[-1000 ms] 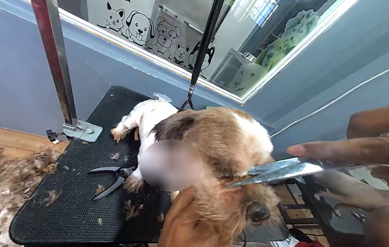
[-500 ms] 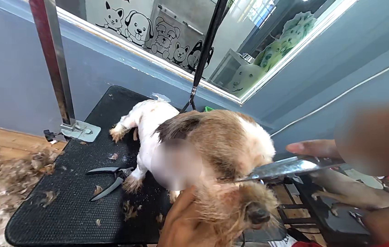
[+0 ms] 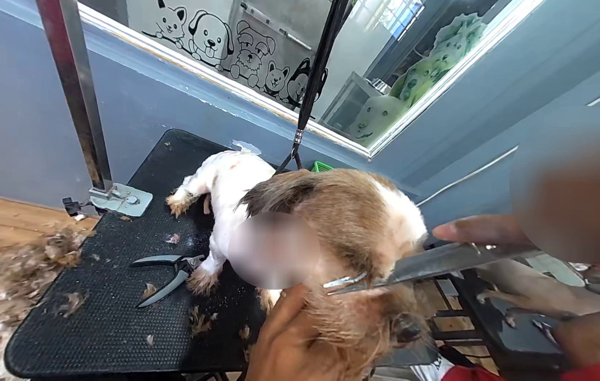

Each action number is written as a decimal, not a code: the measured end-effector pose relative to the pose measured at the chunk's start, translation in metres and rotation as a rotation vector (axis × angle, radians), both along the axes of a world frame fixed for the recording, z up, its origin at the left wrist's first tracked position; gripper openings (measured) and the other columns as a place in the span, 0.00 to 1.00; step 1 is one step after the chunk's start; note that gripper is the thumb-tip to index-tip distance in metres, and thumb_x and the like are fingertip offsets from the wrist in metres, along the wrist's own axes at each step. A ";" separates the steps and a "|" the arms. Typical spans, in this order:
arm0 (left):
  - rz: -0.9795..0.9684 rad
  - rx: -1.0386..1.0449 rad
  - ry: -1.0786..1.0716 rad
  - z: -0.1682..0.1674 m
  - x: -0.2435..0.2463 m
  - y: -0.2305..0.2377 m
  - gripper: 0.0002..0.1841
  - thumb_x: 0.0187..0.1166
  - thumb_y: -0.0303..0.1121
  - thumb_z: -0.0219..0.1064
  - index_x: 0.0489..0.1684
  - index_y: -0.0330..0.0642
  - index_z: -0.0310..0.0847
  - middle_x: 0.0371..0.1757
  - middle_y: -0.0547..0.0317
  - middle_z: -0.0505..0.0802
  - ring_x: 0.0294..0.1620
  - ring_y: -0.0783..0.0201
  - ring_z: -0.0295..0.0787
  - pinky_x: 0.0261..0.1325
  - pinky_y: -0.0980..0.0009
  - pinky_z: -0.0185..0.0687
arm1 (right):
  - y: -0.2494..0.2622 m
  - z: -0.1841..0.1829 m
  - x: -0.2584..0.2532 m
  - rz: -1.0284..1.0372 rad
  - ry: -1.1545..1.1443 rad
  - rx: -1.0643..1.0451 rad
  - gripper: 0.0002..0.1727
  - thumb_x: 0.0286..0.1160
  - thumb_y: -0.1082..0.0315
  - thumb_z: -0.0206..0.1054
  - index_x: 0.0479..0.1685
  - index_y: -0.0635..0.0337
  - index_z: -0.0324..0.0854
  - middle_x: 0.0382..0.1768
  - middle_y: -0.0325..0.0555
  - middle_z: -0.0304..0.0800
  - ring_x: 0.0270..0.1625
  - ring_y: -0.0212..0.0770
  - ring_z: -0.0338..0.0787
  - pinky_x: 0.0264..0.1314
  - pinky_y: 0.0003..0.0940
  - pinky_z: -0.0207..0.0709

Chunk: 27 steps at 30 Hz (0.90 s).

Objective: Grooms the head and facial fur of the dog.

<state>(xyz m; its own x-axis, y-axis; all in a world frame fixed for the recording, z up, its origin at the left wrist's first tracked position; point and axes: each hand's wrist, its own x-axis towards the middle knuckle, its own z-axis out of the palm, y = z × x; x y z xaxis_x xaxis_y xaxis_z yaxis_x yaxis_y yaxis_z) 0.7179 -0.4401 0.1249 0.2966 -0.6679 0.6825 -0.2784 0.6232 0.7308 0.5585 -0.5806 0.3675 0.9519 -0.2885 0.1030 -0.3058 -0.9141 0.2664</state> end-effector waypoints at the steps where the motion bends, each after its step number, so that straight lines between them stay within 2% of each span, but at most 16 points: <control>1: -0.005 -0.001 -0.001 0.000 0.000 0.000 0.18 0.90 0.38 0.55 0.46 0.35 0.89 0.53 0.41 0.93 0.68 0.60 0.84 0.78 0.70 0.70 | 0.007 0.007 0.009 -0.087 0.059 0.037 0.14 0.71 0.58 0.75 0.25 0.58 0.94 0.13 0.32 0.81 0.17 0.17 0.77 0.18 0.09 0.63; 4: -0.013 -0.003 0.010 0.002 0.001 -0.002 0.17 0.90 0.37 0.56 0.47 0.35 0.89 0.54 0.40 0.92 0.67 0.59 0.84 0.77 0.70 0.71 | 0.011 0.014 0.015 -0.099 0.139 0.027 0.12 0.71 0.60 0.75 0.28 0.58 0.96 0.13 0.33 0.81 0.18 0.20 0.77 0.20 0.12 0.64; 6: -0.014 0.007 0.025 0.004 0.001 -0.002 0.16 0.90 0.37 0.57 0.47 0.35 0.89 0.54 0.40 0.92 0.67 0.60 0.84 0.77 0.69 0.72 | 0.007 0.011 0.015 -0.040 0.102 0.003 0.14 0.70 0.56 0.75 0.22 0.55 0.93 0.12 0.30 0.81 0.17 0.16 0.77 0.18 0.09 0.63; 7: -0.012 0.005 0.027 0.004 0.001 -0.003 0.16 0.89 0.37 0.58 0.47 0.34 0.89 0.53 0.40 0.93 0.67 0.60 0.85 0.77 0.69 0.72 | 0.012 0.012 0.019 -0.090 0.098 0.035 0.16 0.70 0.55 0.76 0.21 0.56 0.93 0.13 0.29 0.80 0.18 0.16 0.77 0.19 0.10 0.62; 9: -0.014 -0.004 0.022 0.005 0.002 -0.002 0.16 0.89 0.35 0.57 0.47 0.34 0.89 0.53 0.40 0.93 0.67 0.59 0.85 0.78 0.69 0.72 | 0.024 0.020 0.031 -0.328 0.142 0.161 0.13 0.72 0.57 0.76 0.26 0.55 0.95 0.14 0.29 0.82 0.19 0.18 0.78 0.21 0.12 0.65; 10: -0.016 -0.005 0.017 0.006 0.003 0.000 0.16 0.89 0.35 0.57 0.47 0.33 0.89 0.52 0.41 0.94 0.67 0.59 0.85 0.79 0.69 0.71 | 0.023 0.021 0.032 -0.319 0.166 0.148 0.11 0.74 0.57 0.75 0.31 0.52 0.96 0.14 0.30 0.81 0.18 0.20 0.78 0.19 0.14 0.66; 12: -0.008 -0.019 0.014 0.008 0.005 0.003 0.15 0.89 0.35 0.59 0.43 0.33 0.89 0.48 0.45 0.95 0.64 0.61 0.87 0.78 0.71 0.70 | 0.011 0.020 0.028 -0.085 0.181 0.056 0.10 0.77 0.57 0.70 0.45 0.44 0.97 0.15 0.30 0.78 0.17 0.24 0.76 0.17 0.21 0.65; 13: -0.011 -0.022 0.026 0.006 0.005 0.003 0.16 0.90 0.36 0.58 0.42 0.33 0.89 0.47 0.45 0.95 0.63 0.62 0.87 0.77 0.71 0.71 | 0.006 0.020 0.026 0.027 0.183 0.014 0.15 0.78 0.57 0.67 0.59 0.38 0.93 0.21 0.30 0.79 0.21 0.26 0.77 0.21 0.25 0.67; 14: -0.024 -0.024 0.043 0.004 0.005 0.002 0.18 0.90 0.36 0.56 0.41 0.32 0.89 0.47 0.42 0.94 0.64 0.61 0.86 0.77 0.72 0.70 | 0.008 0.021 0.029 0.059 0.158 -0.007 0.20 0.76 0.59 0.65 0.67 0.38 0.89 0.25 0.31 0.83 0.25 0.29 0.80 0.25 0.30 0.71; 16: -0.037 -0.034 0.066 0.002 0.006 0.001 0.20 0.91 0.38 0.55 0.39 0.30 0.88 0.46 0.40 0.93 0.62 0.62 0.86 0.75 0.72 0.72 | 0.013 0.018 0.030 0.050 0.061 -0.062 0.24 0.75 0.59 0.65 0.73 0.42 0.85 0.32 0.35 0.88 0.30 0.31 0.83 0.31 0.33 0.75; 18: -0.050 -0.030 0.079 0.002 0.009 0.002 0.22 0.91 0.40 0.55 0.39 0.30 0.88 0.47 0.39 0.92 0.62 0.63 0.85 0.74 0.73 0.73 | 0.026 0.015 0.029 -0.028 -0.009 -0.019 0.21 0.76 0.64 0.67 0.69 0.48 0.88 0.33 0.43 0.89 0.30 0.38 0.85 0.31 0.37 0.75; 20: -0.057 -0.028 0.091 0.002 0.011 0.003 0.22 0.91 0.40 0.56 0.42 0.28 0.88 0.51 0.37 0.92 0.65 0.64 0.85 0.76 0.73 0.73 | 0.031 0.007 0.016 0.000 -0.025 0.019 0.15 0.80 0.66 0.66 0.62 0.51 0.91 0.32 0.45 0.89 0.28 0.37 0.86 0.28 0.33 0.77; 23: -0.060 -0.025 0.088 0.004 0.012 0.005 0.22 0.92 0.41 0.55 0.47 0.28 0.87 0.56 0.39 0.91 0.68 0.68 0.83 0.78 0.74 0.72 | 0.030 -0.006 -0.010 0.070 0.063 -0.028 0.20 0.81 0.70 0.61 0.65 0.41 0.90 0.38 0.47 0.91 0.28 0.40 0.86 0.25 0.35 0.76; 25: -0.064 -0.020 0.087 0.004 0.011 0.005 0.21 0.92 0.41 0.55 0.44 0.28 0.87 0.54 0.39 0.91 0.66 0.68 0.84 0.76 0.74 0.74 | 0.030 -0.010 -0.018 0.061 0.128 -0.040 0.23 0.78 0.72 0.63 0.68 0.37 0.89 0.41 0.47 0.91 0.28 0.43 0.87 0.24 0.38 0.77; 27: -0.062 -0.005 0.090 0.005 0.009 0.006 0.22 0.92 0.41 0.55 0.41 0.28 0.86 0.52 0.39 0.92 0.65 0.68 0.85 0.74 0.74 0.76 | 0.027 -0.013 -0.021 0.054 0.150 -0.070 0.26 0.79 0.71 0.60 0.72 0.34 0.86 0.40 0.45 0.90 0.26 0.41 0.85 0.21 0.37 0.74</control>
